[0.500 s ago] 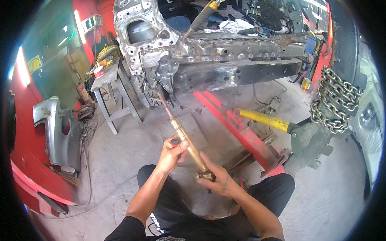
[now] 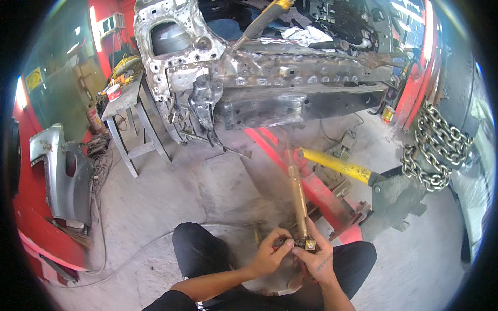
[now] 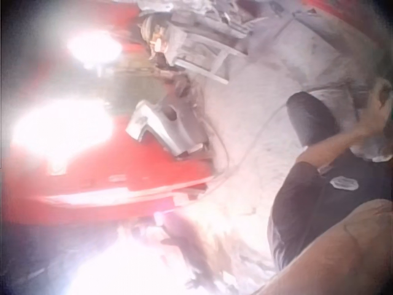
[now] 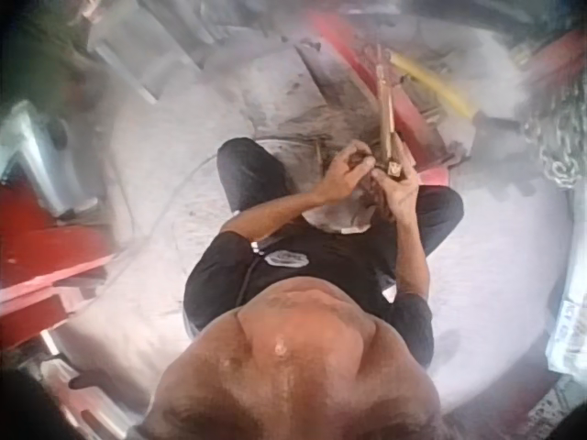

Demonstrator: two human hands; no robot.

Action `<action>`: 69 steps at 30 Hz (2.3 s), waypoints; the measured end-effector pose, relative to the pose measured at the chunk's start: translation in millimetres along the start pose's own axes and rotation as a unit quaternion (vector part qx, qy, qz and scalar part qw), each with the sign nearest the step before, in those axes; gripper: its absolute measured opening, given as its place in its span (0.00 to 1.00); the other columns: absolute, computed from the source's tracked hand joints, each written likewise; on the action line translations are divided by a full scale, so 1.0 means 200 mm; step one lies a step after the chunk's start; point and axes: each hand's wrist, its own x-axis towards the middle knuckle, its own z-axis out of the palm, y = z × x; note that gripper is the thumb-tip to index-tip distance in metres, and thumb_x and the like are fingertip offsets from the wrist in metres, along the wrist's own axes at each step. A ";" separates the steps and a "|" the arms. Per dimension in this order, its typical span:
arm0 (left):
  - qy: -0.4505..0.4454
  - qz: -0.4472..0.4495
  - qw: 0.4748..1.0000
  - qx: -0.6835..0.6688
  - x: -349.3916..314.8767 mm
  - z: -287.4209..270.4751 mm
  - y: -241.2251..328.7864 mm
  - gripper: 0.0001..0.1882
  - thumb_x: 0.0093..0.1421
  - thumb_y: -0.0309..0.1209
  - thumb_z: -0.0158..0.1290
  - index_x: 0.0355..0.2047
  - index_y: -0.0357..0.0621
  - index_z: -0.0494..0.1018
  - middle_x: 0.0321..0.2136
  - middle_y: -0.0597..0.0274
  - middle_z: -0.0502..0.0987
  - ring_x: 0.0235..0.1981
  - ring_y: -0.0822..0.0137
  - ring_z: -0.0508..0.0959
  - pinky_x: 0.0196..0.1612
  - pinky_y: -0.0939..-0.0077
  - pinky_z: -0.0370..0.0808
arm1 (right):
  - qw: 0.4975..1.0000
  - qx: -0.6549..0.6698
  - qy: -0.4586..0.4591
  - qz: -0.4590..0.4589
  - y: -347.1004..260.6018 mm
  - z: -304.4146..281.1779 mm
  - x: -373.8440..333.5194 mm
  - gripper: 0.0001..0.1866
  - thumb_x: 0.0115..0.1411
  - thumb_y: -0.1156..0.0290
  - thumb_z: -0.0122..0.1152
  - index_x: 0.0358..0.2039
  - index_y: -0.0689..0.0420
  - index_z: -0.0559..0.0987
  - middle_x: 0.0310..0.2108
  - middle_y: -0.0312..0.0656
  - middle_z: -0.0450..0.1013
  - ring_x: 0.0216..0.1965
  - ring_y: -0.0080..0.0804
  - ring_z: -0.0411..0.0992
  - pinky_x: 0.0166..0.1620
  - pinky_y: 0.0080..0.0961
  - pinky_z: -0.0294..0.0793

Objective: The person welds a car frame using a welding torch and filler rod, then uses a hammer to tap the weld area. The person is seated on the floor in a workshop environment.

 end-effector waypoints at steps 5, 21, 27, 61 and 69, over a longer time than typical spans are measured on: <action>0.022 -0.032 0.998 -0.054 -0.03 0.05 -0.01 0.06 0.74 0.29 0.51 0.45 0.39 0.70 0.35 0.62 0.73 0.32 0.75 0.76 0.36 0.76 0.76 | 0.996 -0.076 0.008 -0.043 0.14 -0.04 -0.01 0.45 0.54 0.87 0.71 0.72 0.64 0.65 0.47 0.41 0.79 0.41 0.22 0.77 0.46 0.21 0.79; 0.040 -0.102 0.987 -0.118 -0.05 0.02 -0.08 0.09 0.71 0.32 0.56 0.46 0.39 0.73 0.35 0.69 0.72 0.38 0.78 0.71 0.41 0.80 0.70 | 0.999 -0.045 -0.003 -0.004 0.20 -0.01 0.01 0.47 0.54 0.86 0.72 0.73 0.63 0.62 0.43 0.43 0.79 0.33 0.26 0.77 0.34 0.23 0.79; 0.031 -0.153 0.988 -0.016 0.19 -0.29 0.03 0.21 0.71 0.42 0.57 0.56 0.39 0.71 0.37 0.64 0.75 0.37 0.74 0.73 0.41 0.75 0.73 | 0.998 0.023 -0.039 0.041 0.04 -0.05 -0.02 0.49 0.52 0.84 0.72 0.74 0.63 0.61 0.38 0.47 0.78 0.24 0.29 0.76 0.23 0.24 0.78; -0.014 -0.023 0.924 -0.381 0.67 -1.13 0.15 0.35 0.73 0.63 0.40 0.36 0.38 0.73 0.25 0.63 0.66 0.25 0.69 0.64 0.28 0.73 0.60 | 0.966 0.114 -0.213 0.096 0.12 -0.08 -0.05 0.46 0.52 0.84 0.76 0.71 0.58 0.68 0.45 0.59 0.79 0.29 0.35 0.78 0.25 0.28 0.80; -0.033 -0.008 0.919 -0.392 0.70 -1.10 0.12 0.25 0.70 0.54 0.51 0.32 0.41 0.72 0.22 0.65 0.65 0.21 0.71 0.62 0.24 0.74 0.58 | 0.965 0.121 -0.209 0.104 0.14 -0.08 -0.04 0.45 0.53 0.86 0.75 0.71 0.59 0.67 0.45 0.60 0.78 0.31 0.37 0.79 0.26 0.29 0.81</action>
